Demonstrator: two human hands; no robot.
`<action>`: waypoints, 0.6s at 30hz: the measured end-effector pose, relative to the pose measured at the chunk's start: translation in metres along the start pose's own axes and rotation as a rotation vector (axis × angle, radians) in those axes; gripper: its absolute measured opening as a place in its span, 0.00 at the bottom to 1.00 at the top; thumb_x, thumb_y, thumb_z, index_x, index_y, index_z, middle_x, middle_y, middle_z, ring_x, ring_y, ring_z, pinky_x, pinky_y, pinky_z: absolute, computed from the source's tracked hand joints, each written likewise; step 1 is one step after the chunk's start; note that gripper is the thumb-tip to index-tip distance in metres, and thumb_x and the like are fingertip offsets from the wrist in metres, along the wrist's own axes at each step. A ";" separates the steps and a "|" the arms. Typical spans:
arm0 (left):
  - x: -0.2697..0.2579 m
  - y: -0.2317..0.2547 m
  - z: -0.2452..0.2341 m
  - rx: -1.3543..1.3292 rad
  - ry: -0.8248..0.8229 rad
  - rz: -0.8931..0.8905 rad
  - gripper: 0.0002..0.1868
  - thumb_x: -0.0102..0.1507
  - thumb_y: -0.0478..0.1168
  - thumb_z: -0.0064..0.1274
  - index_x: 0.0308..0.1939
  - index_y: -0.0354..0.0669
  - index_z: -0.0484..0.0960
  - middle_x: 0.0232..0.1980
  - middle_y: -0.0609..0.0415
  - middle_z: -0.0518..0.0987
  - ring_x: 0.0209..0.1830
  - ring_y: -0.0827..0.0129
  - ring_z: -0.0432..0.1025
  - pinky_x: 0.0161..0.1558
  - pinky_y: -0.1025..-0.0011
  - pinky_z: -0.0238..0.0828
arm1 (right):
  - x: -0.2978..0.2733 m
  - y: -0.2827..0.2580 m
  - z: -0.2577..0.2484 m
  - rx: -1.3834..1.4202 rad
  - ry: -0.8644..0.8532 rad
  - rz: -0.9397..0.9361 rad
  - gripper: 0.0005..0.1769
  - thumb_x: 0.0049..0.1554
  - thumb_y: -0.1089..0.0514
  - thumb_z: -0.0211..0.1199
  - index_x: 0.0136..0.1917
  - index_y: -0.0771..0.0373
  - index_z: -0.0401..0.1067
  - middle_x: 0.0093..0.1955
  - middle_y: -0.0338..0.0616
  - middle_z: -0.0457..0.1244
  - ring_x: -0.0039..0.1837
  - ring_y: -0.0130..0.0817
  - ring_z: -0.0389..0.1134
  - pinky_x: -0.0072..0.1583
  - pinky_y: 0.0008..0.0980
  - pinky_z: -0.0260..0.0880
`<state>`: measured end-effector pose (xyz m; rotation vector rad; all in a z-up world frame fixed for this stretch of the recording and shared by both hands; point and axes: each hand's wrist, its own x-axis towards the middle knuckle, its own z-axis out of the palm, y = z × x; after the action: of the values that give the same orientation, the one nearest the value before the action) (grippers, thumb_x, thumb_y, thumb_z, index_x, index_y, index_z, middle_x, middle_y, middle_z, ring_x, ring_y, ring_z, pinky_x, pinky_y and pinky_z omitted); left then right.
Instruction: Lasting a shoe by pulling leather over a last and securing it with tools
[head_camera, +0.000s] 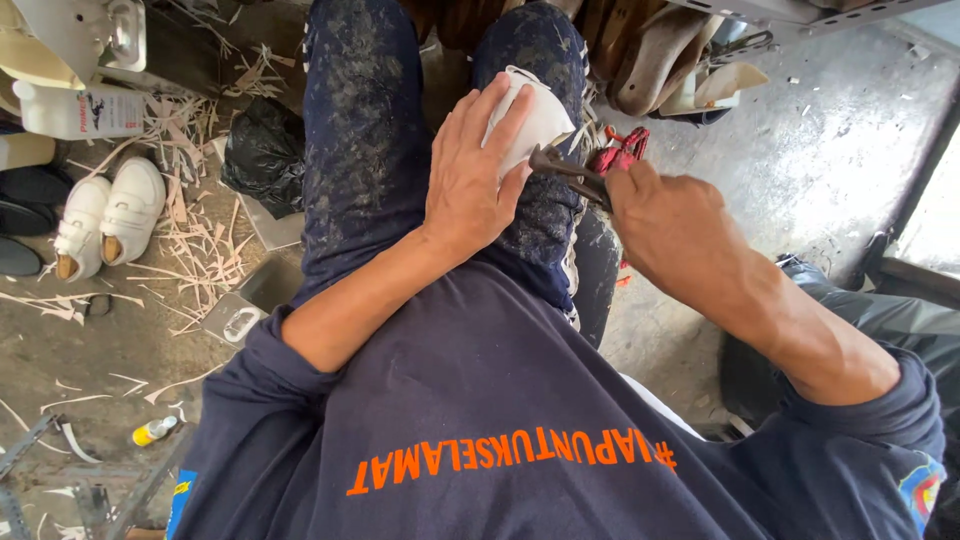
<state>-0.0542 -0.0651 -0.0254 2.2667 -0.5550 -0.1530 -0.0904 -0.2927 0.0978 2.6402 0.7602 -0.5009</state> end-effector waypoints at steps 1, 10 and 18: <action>0.000 -0.002 -0.003 -0.021 0.009 0.021 0.34 0.73 0.47 0.50 0.81 0.55 0.55 0.84 0.50 0.55 0.82 0.43 0.58 0.80 0.48 0.56 | 0.003 -0.002 0.003 0.188 -0.090 0.038 0.09 0.66 0.54 0.48 0.55 0.59 0.64 0.45 0.43 0.62 0.33 0.41 0.68 0.30 0.42 0.68; 0.062 -0.037 -0.041 -0.578 -0.257 -0.144 0.34 0.68 0.52 0.39 0.78 0.48 0.57 0.70 0.47 0.58 0.69 0.59 0.56 0.72 0.56 0.47 | 0.014 -0.001 0.014 0.979 -0.356 0.189 0.19 0.66 0.42 0.49 0.55 0.56 0.70 0.43 0.41 0.71 0.44 0.40 0.73 0.48 0.43 0.68; 0.085 -0.038 -0.016 -0.596 -0.122 -0.118 0.25 0.71 0.57 0.35 0.45 0.51 0.86 0.45 0.58 0.72 0.53 0.71 0.67 0.57 0.68 0.61 | 0.041 0.022 0.049 1.364 -0.403 -0.076 0.36 0.61 0.32 0.38 0.68 0.49 0.72 0.43 0.33 0.69 0.30 0.23 0.55 0.35 0.21 0.56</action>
<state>0.0395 -0.0690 -0.0364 1.7129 -0.3728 -0.4548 -0.0571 -0.3123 0.0420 3.3641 0.4049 -2.0922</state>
